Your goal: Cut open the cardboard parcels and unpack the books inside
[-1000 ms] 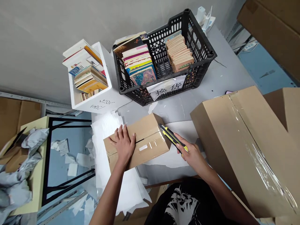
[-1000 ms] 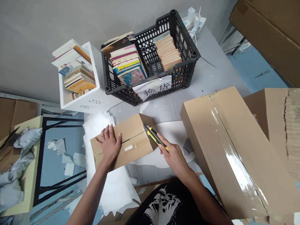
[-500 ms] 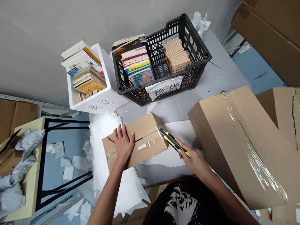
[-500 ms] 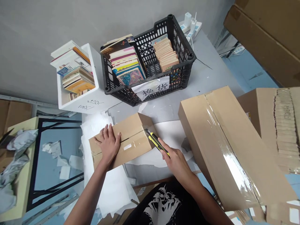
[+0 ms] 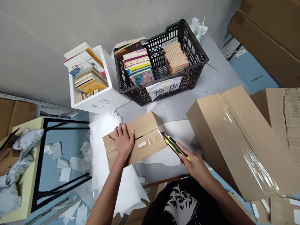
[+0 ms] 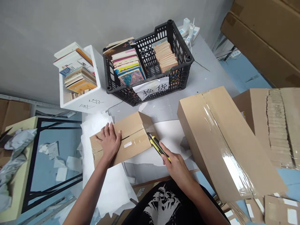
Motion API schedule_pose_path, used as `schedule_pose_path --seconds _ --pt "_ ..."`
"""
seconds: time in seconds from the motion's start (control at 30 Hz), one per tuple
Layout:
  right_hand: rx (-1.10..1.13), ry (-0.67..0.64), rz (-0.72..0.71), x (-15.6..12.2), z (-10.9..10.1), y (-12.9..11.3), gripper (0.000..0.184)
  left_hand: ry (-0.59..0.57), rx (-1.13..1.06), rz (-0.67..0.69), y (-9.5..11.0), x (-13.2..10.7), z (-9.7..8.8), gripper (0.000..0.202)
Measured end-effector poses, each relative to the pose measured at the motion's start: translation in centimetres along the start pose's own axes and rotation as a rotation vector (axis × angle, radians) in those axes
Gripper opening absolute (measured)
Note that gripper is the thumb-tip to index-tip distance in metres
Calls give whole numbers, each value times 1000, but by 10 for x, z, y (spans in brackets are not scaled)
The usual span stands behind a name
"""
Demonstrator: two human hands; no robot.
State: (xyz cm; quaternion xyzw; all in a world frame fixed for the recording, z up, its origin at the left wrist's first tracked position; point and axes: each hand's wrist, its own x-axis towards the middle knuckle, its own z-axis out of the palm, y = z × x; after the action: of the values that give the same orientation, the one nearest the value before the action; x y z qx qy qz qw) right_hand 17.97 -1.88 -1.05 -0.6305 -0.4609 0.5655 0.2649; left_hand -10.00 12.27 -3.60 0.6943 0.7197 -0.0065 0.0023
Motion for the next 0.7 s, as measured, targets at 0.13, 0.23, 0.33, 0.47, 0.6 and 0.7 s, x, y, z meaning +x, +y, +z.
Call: schedule_pose_path --seconds 0.13,0.23,0.33,0.47,0.6,0.7 --pt "-20 10 -2 -6 2 0 53 -7 -2 -5 0 -1 0 61" --pt "-55 27 0 -13 3 -1 54 -8 1 0 -1 -2 1 61" --pt "-98 27 -1 -22 3 -3 53 -6 6 9 -3 -2 4 62" --pt "-199 43 -54 -32 0 -3 47 5 6 19 -4 -3 5 61" --pt "-253 84 -72 -39 -5 6 47 1 -4 30 -3 -4 1 62" --pt "-417 209 -56 -35 2 26 50 -37 -2 29 -2 -5 -4 62"
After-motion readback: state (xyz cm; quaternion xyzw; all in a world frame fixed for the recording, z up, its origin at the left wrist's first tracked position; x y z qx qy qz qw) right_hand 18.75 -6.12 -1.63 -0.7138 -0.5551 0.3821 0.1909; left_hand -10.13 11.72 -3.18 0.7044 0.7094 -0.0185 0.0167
